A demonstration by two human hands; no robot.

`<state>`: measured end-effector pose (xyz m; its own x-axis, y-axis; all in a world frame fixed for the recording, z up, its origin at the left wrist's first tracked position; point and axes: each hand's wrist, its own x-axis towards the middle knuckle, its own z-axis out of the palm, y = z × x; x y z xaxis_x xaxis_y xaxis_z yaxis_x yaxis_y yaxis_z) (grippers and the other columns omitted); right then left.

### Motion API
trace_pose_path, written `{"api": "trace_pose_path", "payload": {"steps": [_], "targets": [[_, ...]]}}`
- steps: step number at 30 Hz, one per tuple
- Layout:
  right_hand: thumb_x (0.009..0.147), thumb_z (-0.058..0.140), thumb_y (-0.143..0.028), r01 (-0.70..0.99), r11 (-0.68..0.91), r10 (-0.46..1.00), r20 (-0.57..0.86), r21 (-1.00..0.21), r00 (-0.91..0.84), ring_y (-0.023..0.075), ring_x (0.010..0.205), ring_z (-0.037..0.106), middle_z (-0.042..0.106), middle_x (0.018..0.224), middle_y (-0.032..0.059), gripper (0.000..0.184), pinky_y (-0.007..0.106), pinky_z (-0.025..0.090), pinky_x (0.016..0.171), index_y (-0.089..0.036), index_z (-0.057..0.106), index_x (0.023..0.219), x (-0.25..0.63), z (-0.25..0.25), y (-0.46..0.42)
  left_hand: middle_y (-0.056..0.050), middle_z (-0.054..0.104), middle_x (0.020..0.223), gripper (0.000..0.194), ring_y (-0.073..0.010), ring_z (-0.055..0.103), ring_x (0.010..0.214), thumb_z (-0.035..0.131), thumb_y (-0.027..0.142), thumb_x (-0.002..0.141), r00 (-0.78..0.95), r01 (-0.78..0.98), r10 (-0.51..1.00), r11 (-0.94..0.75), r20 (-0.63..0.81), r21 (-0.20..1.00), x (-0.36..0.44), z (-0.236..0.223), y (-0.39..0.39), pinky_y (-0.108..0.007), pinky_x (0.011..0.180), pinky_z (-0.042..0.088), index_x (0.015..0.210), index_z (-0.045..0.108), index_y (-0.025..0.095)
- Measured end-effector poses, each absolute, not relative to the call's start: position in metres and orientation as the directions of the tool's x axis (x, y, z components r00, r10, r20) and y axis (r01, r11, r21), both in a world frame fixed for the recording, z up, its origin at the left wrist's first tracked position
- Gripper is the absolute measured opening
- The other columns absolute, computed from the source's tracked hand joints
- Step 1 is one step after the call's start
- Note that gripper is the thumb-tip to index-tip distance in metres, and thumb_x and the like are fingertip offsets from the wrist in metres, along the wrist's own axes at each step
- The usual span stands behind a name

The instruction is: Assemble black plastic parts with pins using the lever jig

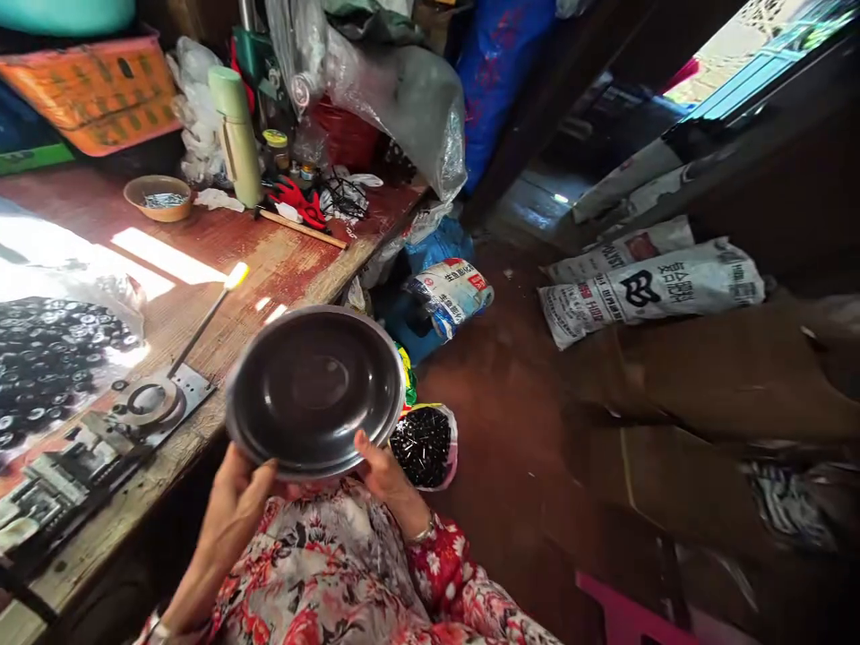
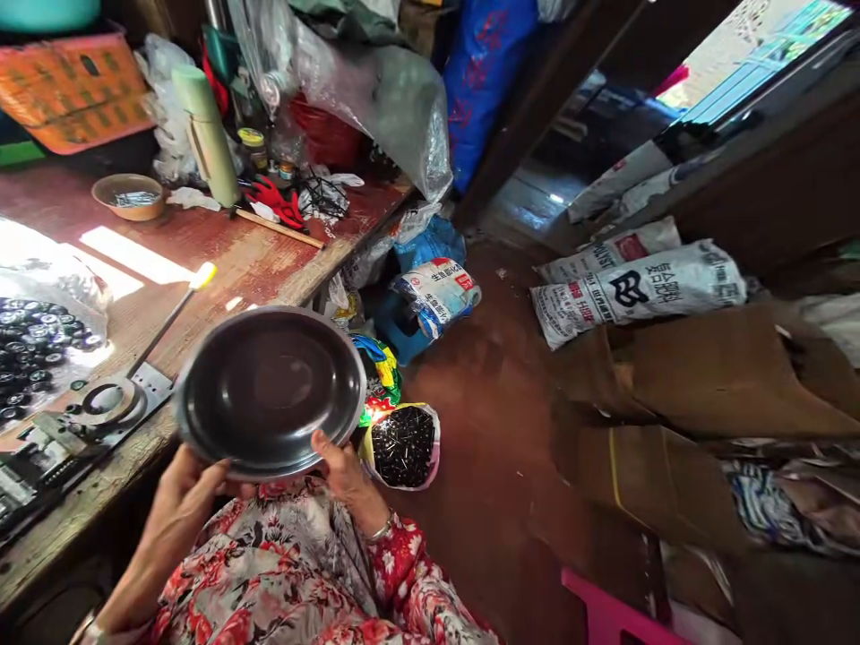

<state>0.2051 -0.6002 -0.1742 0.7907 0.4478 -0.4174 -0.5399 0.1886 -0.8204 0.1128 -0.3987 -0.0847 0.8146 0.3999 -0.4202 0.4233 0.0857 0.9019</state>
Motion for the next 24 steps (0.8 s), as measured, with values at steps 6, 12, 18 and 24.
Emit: {"api": "trace_pose_path", "payload": {"steps": [6,12,18,24], "targets": [[0.083,0.063,-0.052,-0.533,-0.14,-0.16,-0.512,-0.835,0.844,0.0241,0.075,0.071,0.075,0.103,0.0097,0.06,0.035,0.061,0.055,-0.015,0.063,0.13,0.247,-0.218,-0.655,-0.001,0.072,0.09,0.078,-0.0168,0.069,0.059,0.059,0.064,0.095,0.898,0.435,0.117,-0.101,-0.423,0.895,0.186,-0.166,-0.42,-0.03,0.059,0.058,0.156,0.038,0.02],[0.086,0.054,-0.021,-0.577,-0.544,-0.393,-0.423,-0.609,0.817,0.0312,0.112,0.071,0.063,0.138,0.0213,0.079,0.037,0.058,0.083,-0.013,0.032,0.162,0.312,-0.267,-0.693,-0.007,0.076,0.098,0.07,-0.0234,0.074,0.082,0.062,0.05,0.093,0.85,0.518,0.127,-0.382,-0.511,0.766,0.244,-0.242,-0.41,-0.033,0.078,0.056,0.151,0.051,0.013],[0.089,0.052,-0.008,-0.477,-0.807,-0.315,-0.43,-0.347,0.846,0.0298,0.117,0.069,0.058,0.143,0.0184,0.076,0.039,0.05,0.1,-0.018,0.036,0.163,0.354,-0.329,-0.655,-0.022,0.072,0.129,0.067,-0.0326,0.069,0.123,0.069,0.037,0.093,0.735,0.676,0.24,-0.341,-0.634,0.654,0.303,-0.292,-0.419,-0.039,0.103,0.052,0.151,0.051,0.008],[0.087,0.061,-0.01,-0.415,-0.89,-0.277,-0.499,-0.188,0.821,0.0278,0.108,0.073,0.061,0.137,0.0225,0.073,0.035,0.053,0.09,-0.013,0.04,0.157,0.402,-0.378,-0.61,-0.018,0.061,0.146,0.049,-0.0287,0.062,0.131,0.064,0.035,0.103,0.688,0.724,0.295,-0.219,-0.663,0.654,0.342,-0.32,-0.428,-0.047,0.112,0.052,0.146,0.055,0.015]]}}
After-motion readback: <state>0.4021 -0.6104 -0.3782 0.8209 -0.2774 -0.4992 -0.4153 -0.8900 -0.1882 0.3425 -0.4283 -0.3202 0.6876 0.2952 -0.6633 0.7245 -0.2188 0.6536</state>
